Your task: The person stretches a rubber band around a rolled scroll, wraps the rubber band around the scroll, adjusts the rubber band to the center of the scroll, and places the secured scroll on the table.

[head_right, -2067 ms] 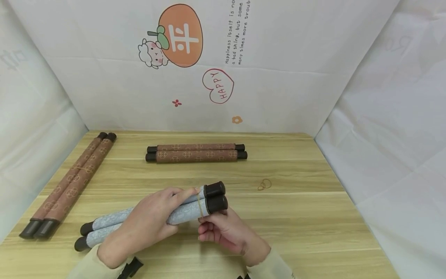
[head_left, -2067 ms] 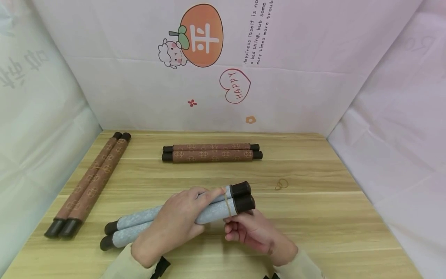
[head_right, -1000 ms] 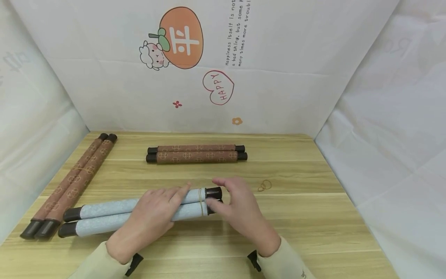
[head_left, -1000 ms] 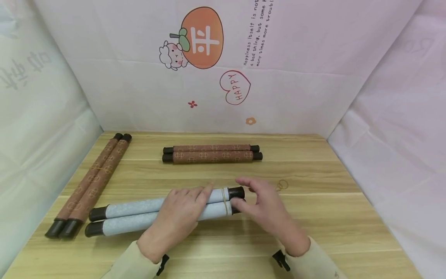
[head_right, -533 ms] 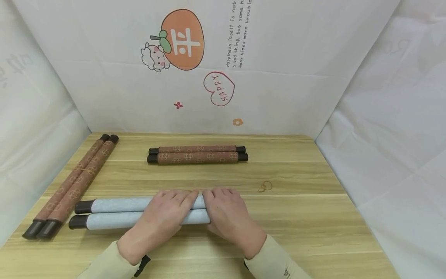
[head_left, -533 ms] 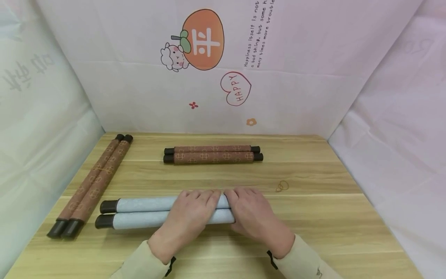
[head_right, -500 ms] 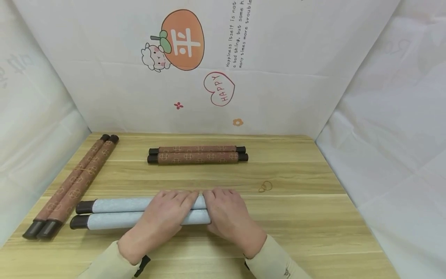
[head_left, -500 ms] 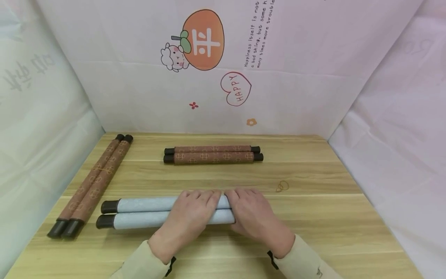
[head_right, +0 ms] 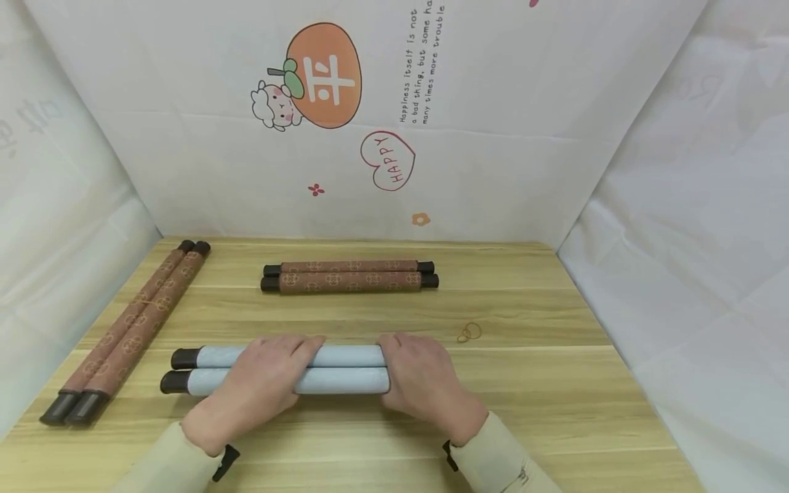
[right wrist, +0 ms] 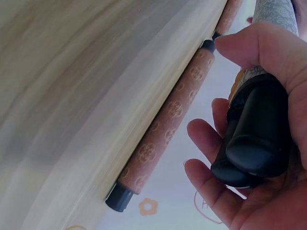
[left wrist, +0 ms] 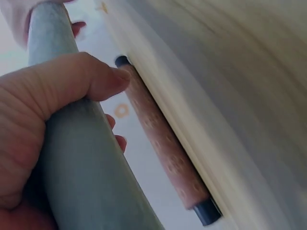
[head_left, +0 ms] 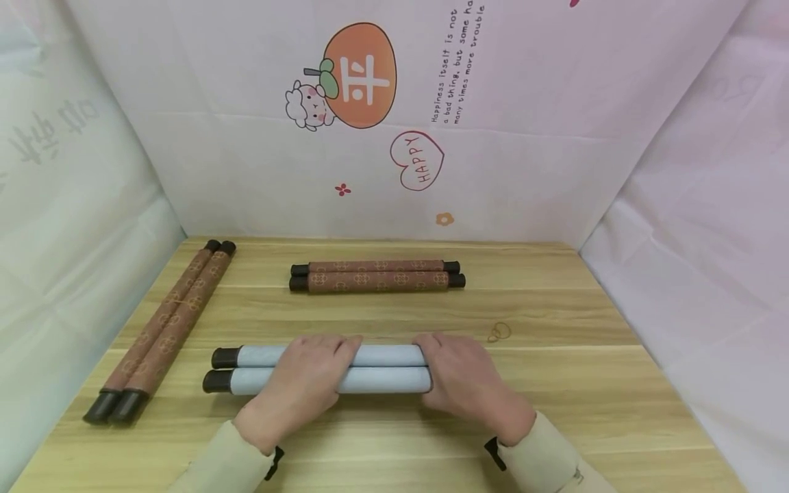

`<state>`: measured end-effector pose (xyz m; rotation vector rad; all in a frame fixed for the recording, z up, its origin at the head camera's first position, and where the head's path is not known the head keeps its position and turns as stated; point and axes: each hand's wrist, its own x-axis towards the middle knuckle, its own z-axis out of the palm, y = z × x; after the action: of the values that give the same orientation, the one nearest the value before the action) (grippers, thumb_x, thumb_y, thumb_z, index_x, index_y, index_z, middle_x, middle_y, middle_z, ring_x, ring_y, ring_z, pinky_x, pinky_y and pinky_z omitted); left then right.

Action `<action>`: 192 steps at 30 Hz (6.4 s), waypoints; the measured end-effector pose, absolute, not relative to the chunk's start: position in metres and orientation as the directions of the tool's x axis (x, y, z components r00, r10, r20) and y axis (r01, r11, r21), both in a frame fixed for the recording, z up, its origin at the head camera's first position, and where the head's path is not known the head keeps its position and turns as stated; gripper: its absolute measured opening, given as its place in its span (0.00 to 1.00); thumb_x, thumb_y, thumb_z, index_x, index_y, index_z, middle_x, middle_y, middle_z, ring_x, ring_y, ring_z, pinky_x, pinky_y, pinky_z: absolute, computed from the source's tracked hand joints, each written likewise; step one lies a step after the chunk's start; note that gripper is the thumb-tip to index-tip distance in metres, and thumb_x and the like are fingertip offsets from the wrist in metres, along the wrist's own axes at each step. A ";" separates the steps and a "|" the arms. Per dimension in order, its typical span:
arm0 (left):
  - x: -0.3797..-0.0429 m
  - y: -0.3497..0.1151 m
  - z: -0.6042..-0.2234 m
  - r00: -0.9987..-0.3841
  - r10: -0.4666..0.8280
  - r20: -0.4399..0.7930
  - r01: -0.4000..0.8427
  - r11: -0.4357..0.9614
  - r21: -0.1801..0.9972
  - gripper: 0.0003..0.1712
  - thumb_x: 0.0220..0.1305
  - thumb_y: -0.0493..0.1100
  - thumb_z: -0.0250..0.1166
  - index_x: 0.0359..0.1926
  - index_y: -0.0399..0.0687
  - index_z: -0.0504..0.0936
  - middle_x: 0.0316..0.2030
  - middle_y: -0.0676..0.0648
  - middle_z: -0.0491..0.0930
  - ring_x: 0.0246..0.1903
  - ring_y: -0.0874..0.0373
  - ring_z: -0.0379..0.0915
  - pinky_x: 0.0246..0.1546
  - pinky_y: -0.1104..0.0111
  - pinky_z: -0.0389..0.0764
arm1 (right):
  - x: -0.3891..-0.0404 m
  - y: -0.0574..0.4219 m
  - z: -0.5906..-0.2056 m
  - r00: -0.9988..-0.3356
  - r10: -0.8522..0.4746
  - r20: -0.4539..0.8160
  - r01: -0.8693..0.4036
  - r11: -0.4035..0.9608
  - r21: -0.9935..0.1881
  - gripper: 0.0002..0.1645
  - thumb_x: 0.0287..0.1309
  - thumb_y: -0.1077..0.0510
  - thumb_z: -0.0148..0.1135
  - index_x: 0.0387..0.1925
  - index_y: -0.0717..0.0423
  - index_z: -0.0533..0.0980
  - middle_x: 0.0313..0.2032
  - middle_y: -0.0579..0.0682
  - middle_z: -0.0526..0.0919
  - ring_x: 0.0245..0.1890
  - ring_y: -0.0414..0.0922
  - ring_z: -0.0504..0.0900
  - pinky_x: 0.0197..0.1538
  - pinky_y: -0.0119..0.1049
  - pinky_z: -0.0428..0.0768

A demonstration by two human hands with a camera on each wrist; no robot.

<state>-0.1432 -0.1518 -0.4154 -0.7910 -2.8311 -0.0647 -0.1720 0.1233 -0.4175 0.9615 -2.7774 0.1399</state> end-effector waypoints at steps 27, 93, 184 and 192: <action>-0.144 -0.193 -0.423 -0.851 0.440 0.286 0.455 0.890 -0.017 0.38 0.39 0.42 0.80 0.57 0.47 0.80 0.47 0.46 0.87 0.46 0.49 0.85 0.46 0.51 0.84 | -0.181 0.138 -0.411 -0.771 -0.616 0.163 -0.632 0.771 -0.075 0.40 0.34 0.50 0.82 0.53 0.55 0.76 0.40 0.46 0.85 0.36 0.40 0.80 0.38 0.39 0.82; -0.133 -0.194 -0.427 -0.772 0.466 0.433 0.500 0.865 -0.038 0.39 0.36 0.42 0.79 0.57 0.46 0.84 0.47 0.46 0.88 0.43 0.47 0.87 0.42 0.52 0.85 | -0.169 0.130 -0.419 -0.811 -0.547 0.209 -0.543 0.836 0.080 0.42 0.35 0.48 0.86 0.51 0.59 0.76 0.46 0.56 0.85 0.47 0.53 0.84 0.52 0.53 0.84; -0.127 -0.178 -0.431 -0.790 0.467 0.397 0.516 0.857 0.020 0.36 0.33 0.38 0.77 0.53 0.48 0.86 0.45 0.49 0.89 0.43 0.50 0.86 0.43 0.52 0.84 | -0.160 0.119 -0.422 -0.783 -0.615 0.090 -0.619 0.784 -0.034 0.38 0.40 0.42 0.84 0.48 0.55 0.76 0.38 0.49 0.82 0.39 0.46 0.82 0.53 0.51 0.83; -0.127 -0.175 -0.431 -0.795 0.469 0.385 0.516 0.856 0.020 0.35 0.34 0.39 0.77 0.52 0.50 0.86 0.43 0.50 0.89 0.41 0.52 0.86 0.42 0.53 0.84 | -0.159 0.116 -0.421 -0.784 -0.613 0.096 -0.618 0.785 -0.033 0.37 0.41 0.39 0.83 0.48 0.53 0.77 0.38 0.49 0.83 0.39 0.46 0.83 0.53 0.52 0.83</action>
<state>-0.1273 -0.1746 -0.4312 -0.7337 -2.6614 -0.1751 -0.1585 0.1155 -0.4210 0.9994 -2.8923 0.0957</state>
